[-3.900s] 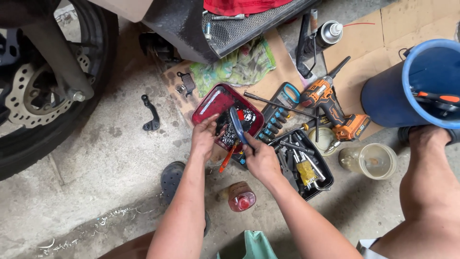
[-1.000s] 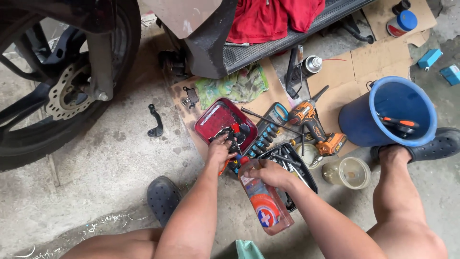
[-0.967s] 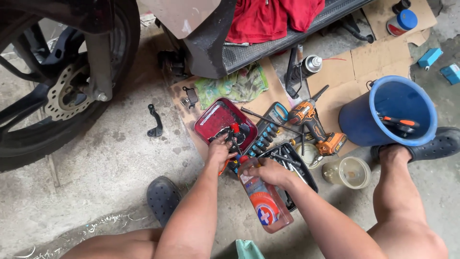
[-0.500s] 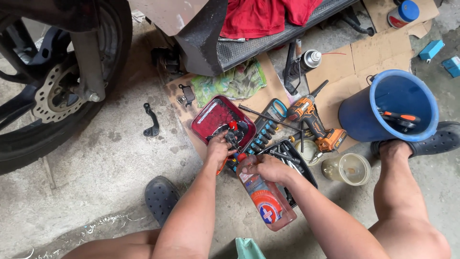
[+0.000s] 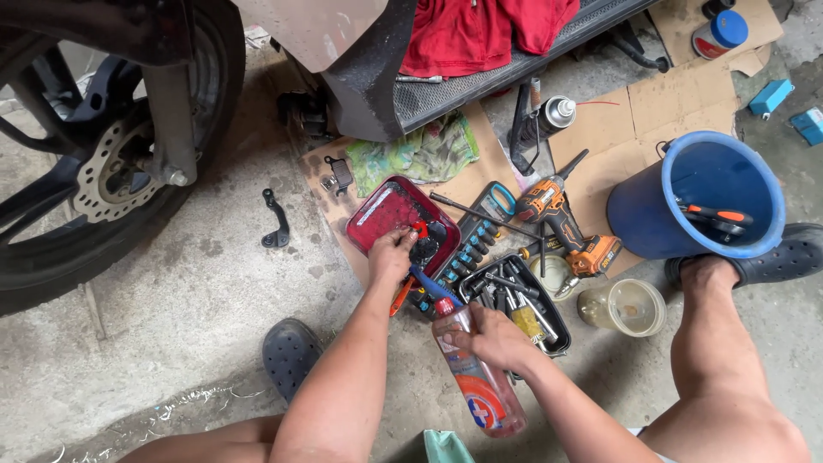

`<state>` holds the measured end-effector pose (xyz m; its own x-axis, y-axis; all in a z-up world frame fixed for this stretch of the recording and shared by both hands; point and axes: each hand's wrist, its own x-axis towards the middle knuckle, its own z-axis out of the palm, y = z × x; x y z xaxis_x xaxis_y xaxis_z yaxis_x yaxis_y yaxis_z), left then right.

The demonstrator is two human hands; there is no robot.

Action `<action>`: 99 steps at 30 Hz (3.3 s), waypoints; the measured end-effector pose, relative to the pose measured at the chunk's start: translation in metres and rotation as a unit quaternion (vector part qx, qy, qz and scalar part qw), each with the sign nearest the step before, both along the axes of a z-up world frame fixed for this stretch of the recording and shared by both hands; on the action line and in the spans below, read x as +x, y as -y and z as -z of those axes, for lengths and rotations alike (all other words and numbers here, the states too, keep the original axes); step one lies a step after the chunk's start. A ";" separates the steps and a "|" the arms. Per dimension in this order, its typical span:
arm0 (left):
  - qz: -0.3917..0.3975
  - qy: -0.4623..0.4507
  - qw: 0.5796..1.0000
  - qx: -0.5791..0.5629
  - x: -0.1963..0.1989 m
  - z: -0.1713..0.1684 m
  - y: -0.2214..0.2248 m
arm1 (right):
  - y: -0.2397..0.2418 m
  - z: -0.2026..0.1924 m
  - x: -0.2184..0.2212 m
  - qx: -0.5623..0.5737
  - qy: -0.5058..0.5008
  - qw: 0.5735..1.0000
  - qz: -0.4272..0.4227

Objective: Cleaning and maintaining a motorcycle brake caliper using tools and cleaning spray.

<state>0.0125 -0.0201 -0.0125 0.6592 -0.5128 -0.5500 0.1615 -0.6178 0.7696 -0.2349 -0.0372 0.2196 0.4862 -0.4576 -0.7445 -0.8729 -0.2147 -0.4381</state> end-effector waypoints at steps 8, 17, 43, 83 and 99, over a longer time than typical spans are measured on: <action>0.051 -0.037 0.996 0.060 -0.007 -0.121 -0.015 | -0.017 0.008 -0.022 -0.013 -0.008 0.999 0.046; 0.052 -0.104 0.993 -0.005 -0.007 -0.109 -0.017 | -0.014 0.001 -0.016 0.002 -0.063 0.998 0.015; -0.096 -0.318 0.934 -0.134 0.020 -0.020 -0.016 | 0.010 -0.034 0.023 -0.035 -0.040 0.998 -0.042; -0.086 -0.268 0.943 -0.175 0.026 -0.061 -0.017 | -0.043 0.013 -0.012 0.022 0.134 0.991 -0.011; 0.111 0.056 0.992 -0.035 -0.002 -0.170 -0.019 | -0.069 0.063 -0.046 -0.202 0.135 0.952 -0.187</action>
